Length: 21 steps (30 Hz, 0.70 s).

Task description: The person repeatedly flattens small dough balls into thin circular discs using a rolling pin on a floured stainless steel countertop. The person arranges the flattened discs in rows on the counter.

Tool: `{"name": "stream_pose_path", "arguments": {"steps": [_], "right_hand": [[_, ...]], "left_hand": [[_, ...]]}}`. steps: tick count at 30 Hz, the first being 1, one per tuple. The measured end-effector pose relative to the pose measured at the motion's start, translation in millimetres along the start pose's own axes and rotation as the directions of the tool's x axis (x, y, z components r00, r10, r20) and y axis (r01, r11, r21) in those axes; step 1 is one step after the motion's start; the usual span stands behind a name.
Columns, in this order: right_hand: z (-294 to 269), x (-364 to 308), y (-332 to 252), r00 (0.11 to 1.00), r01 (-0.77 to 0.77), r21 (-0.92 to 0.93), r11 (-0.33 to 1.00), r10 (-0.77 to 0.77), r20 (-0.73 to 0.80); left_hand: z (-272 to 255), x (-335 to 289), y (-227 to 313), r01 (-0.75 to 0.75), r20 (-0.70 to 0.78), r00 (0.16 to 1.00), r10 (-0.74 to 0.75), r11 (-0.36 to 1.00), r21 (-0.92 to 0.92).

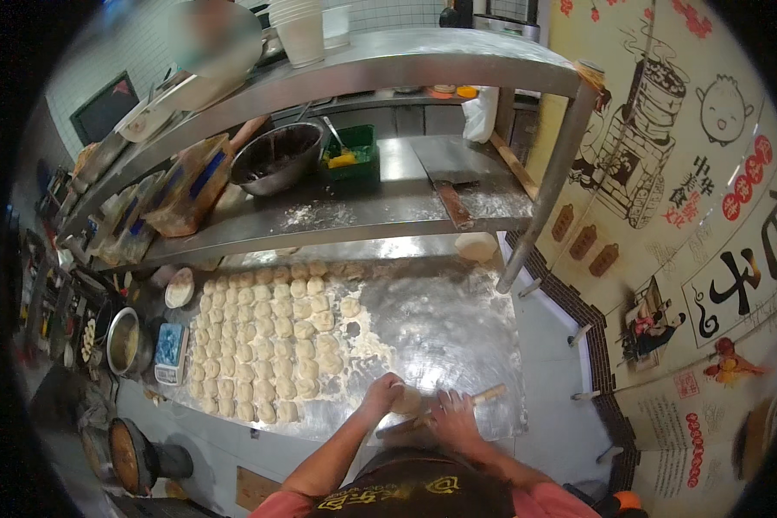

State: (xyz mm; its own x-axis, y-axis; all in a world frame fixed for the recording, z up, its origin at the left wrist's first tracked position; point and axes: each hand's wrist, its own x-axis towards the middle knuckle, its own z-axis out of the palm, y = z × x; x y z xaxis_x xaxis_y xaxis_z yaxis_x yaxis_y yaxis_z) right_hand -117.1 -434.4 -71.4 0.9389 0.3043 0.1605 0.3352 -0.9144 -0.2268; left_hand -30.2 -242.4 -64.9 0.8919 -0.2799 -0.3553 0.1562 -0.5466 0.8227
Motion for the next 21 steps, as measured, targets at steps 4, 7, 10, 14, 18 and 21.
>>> {"name": "stream_pose_path", "arguments": {"steps": [4,7,10,14,18,21], "right_hand": [[-5,6,-5,0.995,-0.093,0.004,0.996,0.093,-0.028],[19,64,13,0.974,-0.127,0.041,0.991,0.133,-0.185],[24,65,15,0.976,-0.112,0.134,0.985,0.134,-0.17],[11,12,4,0.996,0.004,0.075,0.997,0.003,-0.084],[-4,1,-4,0.996,-0.061,0.095,0.994,0.066,-0.054],[12,42,0,0.987,-0.118,0.043,0.992,0.122,-0.109]], "left_hand": [[20,-5,-8,-0.07,-0.116,0.989,0.087,0.988,0.14],[25,3,1,-0.076,-0.081,0.991,0.105,0.951,0.3],[9,4,32,-0.223,0.202,0.97,0.134,0.818,0.53],[26,11,-20,-0.328,0.08,0.941,0.33,0.825,0.461],[32,7,-39,-0.142,-0.046,0.987,0.157,0.963,0.229],[30,12,-38,-0.239,0.001,0.967,0.256,0.902,0.36]]}}
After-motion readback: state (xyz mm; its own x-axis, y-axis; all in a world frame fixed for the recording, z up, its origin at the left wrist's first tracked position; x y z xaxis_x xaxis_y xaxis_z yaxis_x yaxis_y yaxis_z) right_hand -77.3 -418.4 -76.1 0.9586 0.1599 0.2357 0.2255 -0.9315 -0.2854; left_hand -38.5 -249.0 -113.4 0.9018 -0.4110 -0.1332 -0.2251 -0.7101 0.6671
